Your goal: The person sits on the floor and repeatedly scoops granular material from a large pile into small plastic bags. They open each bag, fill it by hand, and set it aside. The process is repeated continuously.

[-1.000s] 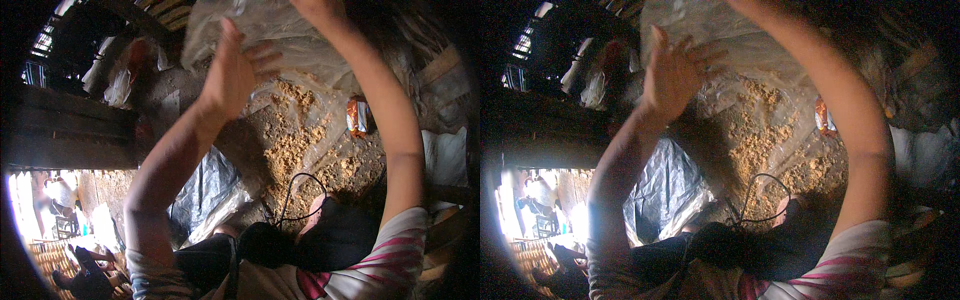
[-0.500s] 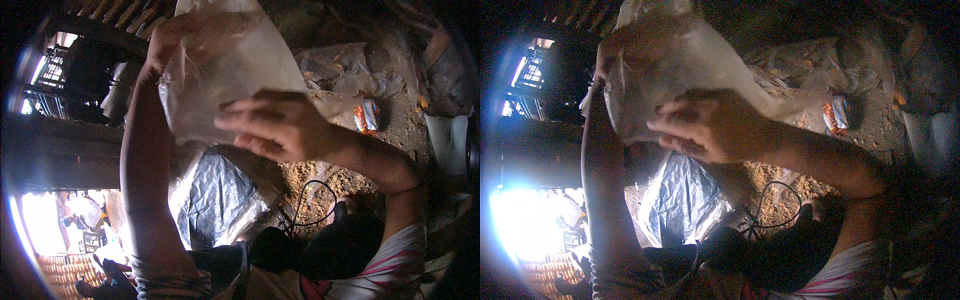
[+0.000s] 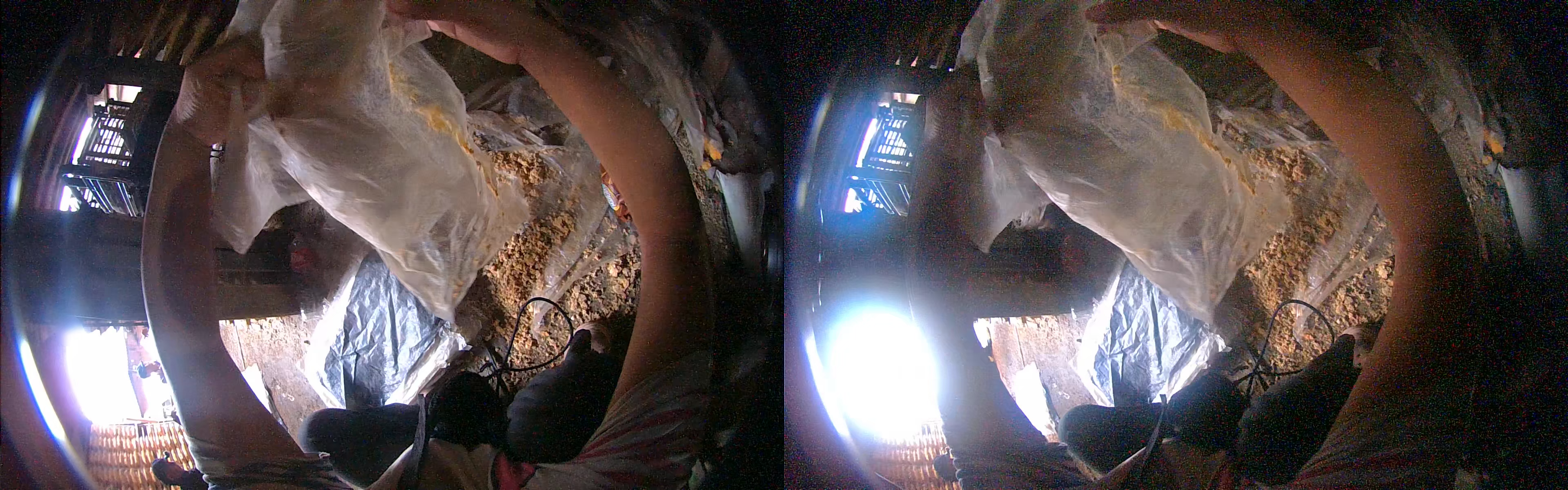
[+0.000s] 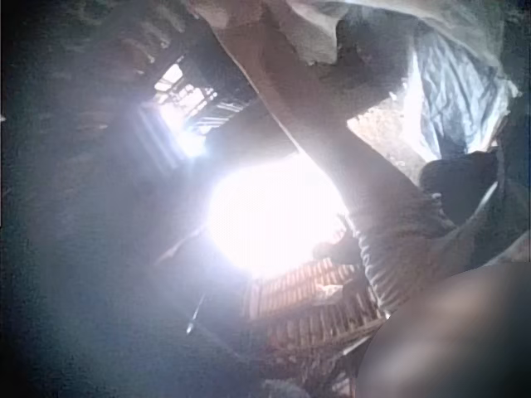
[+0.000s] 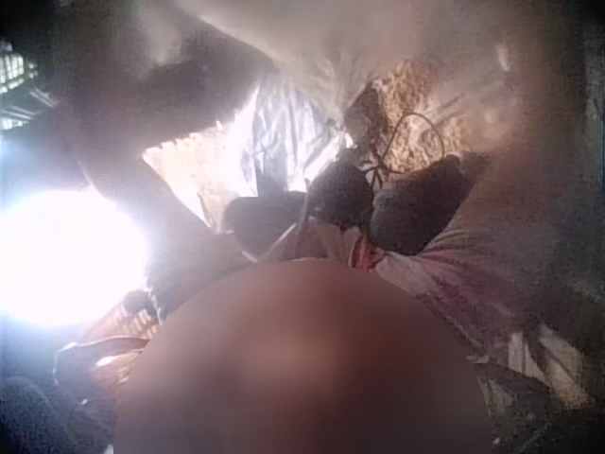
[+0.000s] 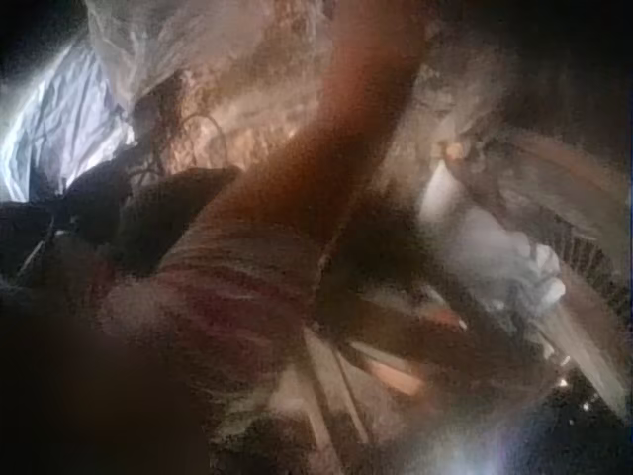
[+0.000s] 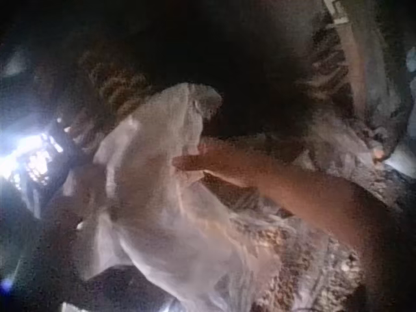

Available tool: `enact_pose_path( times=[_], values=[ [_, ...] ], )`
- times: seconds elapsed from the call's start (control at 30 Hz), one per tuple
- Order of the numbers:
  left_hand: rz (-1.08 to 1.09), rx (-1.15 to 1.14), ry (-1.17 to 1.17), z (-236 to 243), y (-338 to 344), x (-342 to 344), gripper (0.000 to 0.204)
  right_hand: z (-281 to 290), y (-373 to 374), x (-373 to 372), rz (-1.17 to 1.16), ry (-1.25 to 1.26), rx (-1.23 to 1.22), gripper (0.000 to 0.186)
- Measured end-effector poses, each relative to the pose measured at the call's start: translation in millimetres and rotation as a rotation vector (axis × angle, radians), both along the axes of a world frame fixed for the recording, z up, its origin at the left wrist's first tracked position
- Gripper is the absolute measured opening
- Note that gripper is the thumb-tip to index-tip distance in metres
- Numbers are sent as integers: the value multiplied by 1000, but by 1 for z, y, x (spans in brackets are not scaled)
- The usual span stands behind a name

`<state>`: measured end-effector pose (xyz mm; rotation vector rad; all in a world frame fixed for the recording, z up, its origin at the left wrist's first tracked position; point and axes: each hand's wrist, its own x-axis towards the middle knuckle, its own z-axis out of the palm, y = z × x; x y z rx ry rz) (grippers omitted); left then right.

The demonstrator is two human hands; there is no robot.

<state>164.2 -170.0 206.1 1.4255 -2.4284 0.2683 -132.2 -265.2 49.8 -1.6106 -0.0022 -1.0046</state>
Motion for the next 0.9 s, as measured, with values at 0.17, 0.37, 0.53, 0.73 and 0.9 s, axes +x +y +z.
enact_pose_path(
  times=[0.17,0.37,0.53,0.73,0.9],
  values=[
    [56,8,-190,42,-1,-11,42,24,8,2,-137,42,124,42],
    [25,-37,-324,43,-16,-53,43,53,47,-17,-463,174,-191,37],
    [61,-142,-351,20,-35,-65,45,56,66,-24,-459,429,-164,44],
    [149,-199,-93,13,6,-123,35,8,71,-42,-390,553,-310,43],
    [422,-459,-507,28,18,-113,18,-9,42,-66,-107,627,-586,47]
  ],
)
